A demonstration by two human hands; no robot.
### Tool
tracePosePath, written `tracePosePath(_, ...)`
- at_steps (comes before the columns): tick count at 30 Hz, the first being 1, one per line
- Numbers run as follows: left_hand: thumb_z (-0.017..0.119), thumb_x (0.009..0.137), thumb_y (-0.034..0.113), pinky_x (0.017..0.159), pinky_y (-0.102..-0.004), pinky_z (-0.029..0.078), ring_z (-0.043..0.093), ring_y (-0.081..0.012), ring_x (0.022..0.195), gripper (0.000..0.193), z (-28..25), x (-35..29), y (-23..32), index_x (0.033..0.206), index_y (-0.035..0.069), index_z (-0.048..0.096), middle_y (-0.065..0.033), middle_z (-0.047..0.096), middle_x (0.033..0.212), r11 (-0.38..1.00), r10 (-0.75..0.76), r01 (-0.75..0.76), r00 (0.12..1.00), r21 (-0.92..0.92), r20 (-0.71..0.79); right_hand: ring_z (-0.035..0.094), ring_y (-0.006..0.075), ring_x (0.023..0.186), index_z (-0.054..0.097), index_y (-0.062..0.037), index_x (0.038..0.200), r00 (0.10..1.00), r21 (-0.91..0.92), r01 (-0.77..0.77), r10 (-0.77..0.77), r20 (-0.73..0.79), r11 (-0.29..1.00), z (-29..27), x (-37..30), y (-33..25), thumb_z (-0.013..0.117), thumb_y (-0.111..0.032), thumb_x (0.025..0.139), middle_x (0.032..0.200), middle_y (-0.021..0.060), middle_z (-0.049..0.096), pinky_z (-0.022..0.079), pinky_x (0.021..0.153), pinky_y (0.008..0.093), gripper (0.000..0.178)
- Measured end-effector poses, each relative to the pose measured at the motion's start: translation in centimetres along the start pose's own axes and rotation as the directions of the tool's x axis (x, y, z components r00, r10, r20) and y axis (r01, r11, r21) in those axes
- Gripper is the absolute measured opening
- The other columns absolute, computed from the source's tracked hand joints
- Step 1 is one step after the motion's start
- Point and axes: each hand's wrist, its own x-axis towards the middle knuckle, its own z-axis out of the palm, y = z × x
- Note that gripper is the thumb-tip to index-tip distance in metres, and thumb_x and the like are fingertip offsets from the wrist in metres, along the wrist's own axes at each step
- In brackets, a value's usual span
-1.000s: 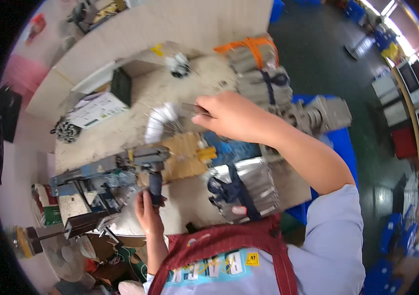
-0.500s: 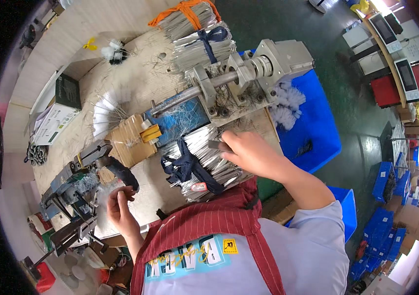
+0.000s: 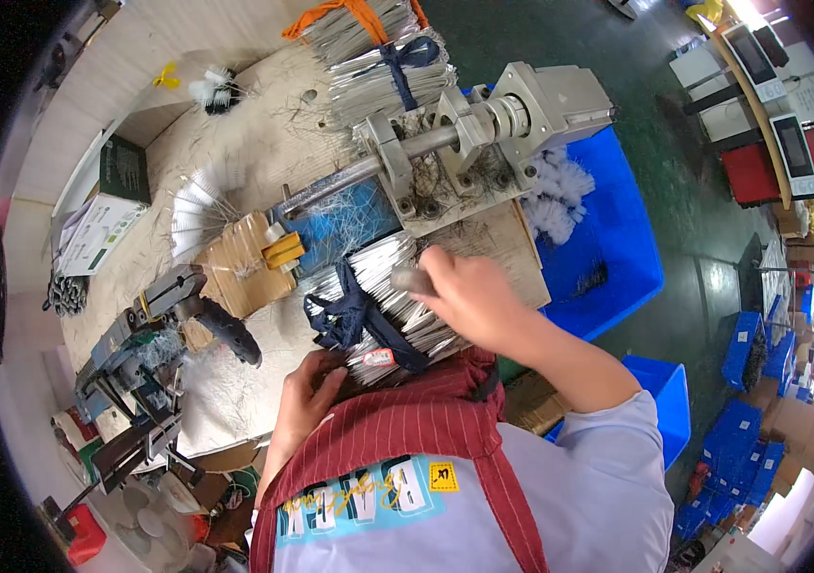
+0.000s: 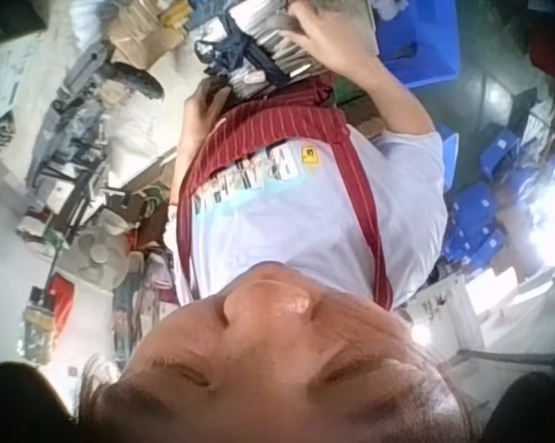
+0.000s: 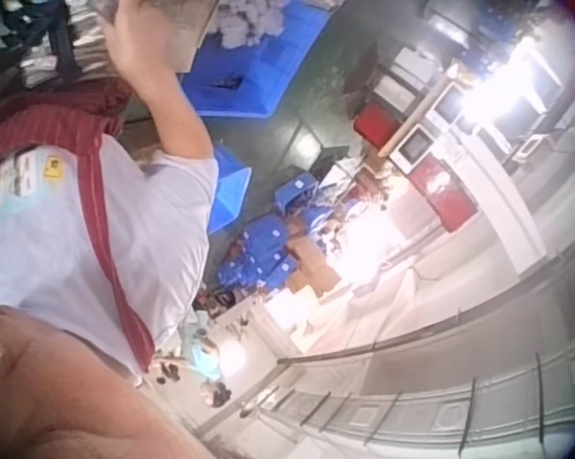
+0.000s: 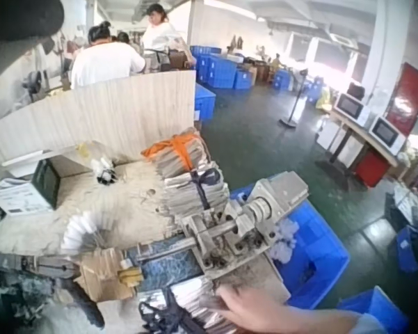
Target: The person repeatedly inserts a white bristle brush head into a yellow plastic handle held in a vise. They then use a hammer to tap the brush head into place. The person removes the assembled brush and repeats the process with new components.
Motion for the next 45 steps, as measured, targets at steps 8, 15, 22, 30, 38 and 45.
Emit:
tracePosePath(8,0.062,0.093,0.01,0.08,-0.0306,0.051,0.066,-0.0173,0.089,0.023,0.0,-0.1,-0.8,0.113,-0.002,0.06,-0.0125,0.069,0.098,0.996,0.032,-0.032,0.999,-0.084,0.001,0.067,0.0282,0.072,0.054,-0.0007,0.104,0.986,-0.035,0.084,-0.088,-0.142,0.996,-1.9,0.8,0.3,0.072,-0.018,0.086,0.086,0.0135,0.066,0.051,0.065,0.0369,0.031)
tracePosePath(15,0.058,0.095,0.007,0.072,-0.0269,0.052,0.066,-0.0143,0.083,0.017,-1.2,-1.0,0.7,0.109,-0.003,0.061,-0.011,0.069,0.095,0.973,-0.067,0.044,0.993,-0.225,-0.097,0.064,0.0311,0.077,0.06,-0.0004,0.099,0.992,0.169,0.087,-0.07,-0.102,0.982,-4.8,0.2,1.8,0.069,-0.006,0.081,0.087,0.0136,0.064,0.049,0.065,0.0364,0.021)
tracePosePath(22,0.051,0.097,0.004,0.068,-0.0275,0.05,0.064,-0.0152,0.069,0.02,-3.2,2.5,8.4,0.112,-0.005,0.061,-0.0104,0.069,0.086,0.676,0.692,-0.448,0.66,0.586,-0.294,0.066,0.0278,0.077,0.062,-0.0001,0.093,0.91,0.123,0.399,-0.376,-0.173,0.909,-10.1,2.9,-3.5,0.07,0.0,0.072,0.087,0.0113,0.066,0.051,0.066,0.0344,0.022)
tracePosePath(30,0.061,0.09,0.007,0.07,-0.0339,0.049,0.065,-0.0266,0.076,0.021,-8.3,5.0,12.5,0.11,0.0,0.066,-0.0138,0.068,0.088,0.731,0.604,-0.432,0.77,0.528,-0.206,0.064,0.0315,0.083,0.06,-0.0031,0.091,0.828,0.054,0.554,-0.543,-0.139,0.831,-9.5,10.8,-5.1,0.068,-0.002,0.072,0.087,0.0108,0.065,0.05,0.07,0.0378,0.021)
tracePosePath(38,0.06,0.09,0.019,0.075,-0.0417,0.041,0.058,-0.0316,0.081,0.015,-12.2,8.0,13.1,0.085,0.006,0.064,-0.0087,0.06,0.077,0.547,0.5,-0.272,0.864,0.792,-0.048,0.062,0.036,0.083,0.057,-0.0047,0.091,0.822,-0.254,0.54,-0.437,0.366,0.803,-9.2,17.7,-7.3,0.067,-0.013,0.08,0.086,0.0136,0.062,0.048,0.071,0.0455,0.017)
tracePosePath(45,0.062,0.086,0.009,0.075,-0.0398,0.038,0.054,-0.0305,0.081,0.006,-12.8,4.9,12.9,0.086,0.003,0.063,-0.0103,0.057,0.076,0.613,0.521,-0.324,0.852,0.721,-0.06,0.065,0.0282,0.078,0.058,-0.0043,0.09,0.56,-0.214,0.814,-0.828,0.043,0.54,-1.9,15.7,-10.6,0.064,-0.015,0.079,0.078,0.0084,0.062,0.053,0.062,0.0398,0.017)
